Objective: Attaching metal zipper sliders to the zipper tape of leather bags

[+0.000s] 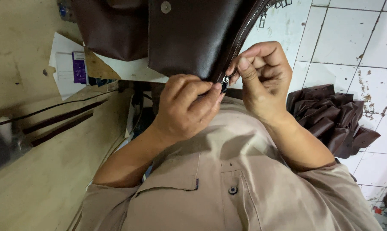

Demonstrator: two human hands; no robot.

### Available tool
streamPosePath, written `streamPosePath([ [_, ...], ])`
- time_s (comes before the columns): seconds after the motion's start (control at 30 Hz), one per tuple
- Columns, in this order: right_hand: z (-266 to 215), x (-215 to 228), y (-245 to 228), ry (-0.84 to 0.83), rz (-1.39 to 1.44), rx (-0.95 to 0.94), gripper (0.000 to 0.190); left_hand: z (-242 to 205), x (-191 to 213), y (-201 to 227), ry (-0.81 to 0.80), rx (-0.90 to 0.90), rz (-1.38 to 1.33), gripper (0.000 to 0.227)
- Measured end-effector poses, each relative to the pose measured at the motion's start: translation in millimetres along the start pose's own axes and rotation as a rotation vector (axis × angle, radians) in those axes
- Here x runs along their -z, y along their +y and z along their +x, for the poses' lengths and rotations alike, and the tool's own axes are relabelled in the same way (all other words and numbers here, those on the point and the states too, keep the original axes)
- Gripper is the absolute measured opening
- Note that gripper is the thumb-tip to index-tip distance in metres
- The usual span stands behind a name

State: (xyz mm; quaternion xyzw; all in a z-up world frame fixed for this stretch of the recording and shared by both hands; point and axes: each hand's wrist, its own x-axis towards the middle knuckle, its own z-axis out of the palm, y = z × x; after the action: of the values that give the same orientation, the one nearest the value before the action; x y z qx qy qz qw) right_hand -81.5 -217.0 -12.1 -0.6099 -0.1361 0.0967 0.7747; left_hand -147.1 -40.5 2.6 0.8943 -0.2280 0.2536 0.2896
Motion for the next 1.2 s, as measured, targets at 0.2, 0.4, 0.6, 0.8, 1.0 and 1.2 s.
streamPosePath([
  [0.2,-11.3,8.5,-14.2,-0.012,-0.124,-0.042,0.016,10.1,-0.4,11.8,0.031,0.117,-0.066,0.014],
  [0.4,-7.7,16.4,-22.7,-0.149,-0.275,-0.059,0.015,19.6,-3.8,20.2,0.062,0.213,-0.035,0.015],
  [0.6,-0.8,18.4,-36.4,-0.264,-0.595,0.164,0.008,21.3,-5.8,21.9,0.095,0.237,-0.064,0.009],
  [0.8,2.7,22.2,-48.1,-0.358,-0.667,0.210,0.005,49.0,12.7,1.5,-0.093,0.302,-0.137,0.015],
  [1.0,9.0,28.2,-50.5,-0.459,-0.729,0.148,0.006,79.6,-25.2,-42.9,-0.339,0.316,0.001,0.044],
  [1.2,21.0,38.5,-60.0,-0.634,-0.932,0.130,0.017,87.1,-34.0,-51.5,-0.449,0.240,-0.016,0.045],
])
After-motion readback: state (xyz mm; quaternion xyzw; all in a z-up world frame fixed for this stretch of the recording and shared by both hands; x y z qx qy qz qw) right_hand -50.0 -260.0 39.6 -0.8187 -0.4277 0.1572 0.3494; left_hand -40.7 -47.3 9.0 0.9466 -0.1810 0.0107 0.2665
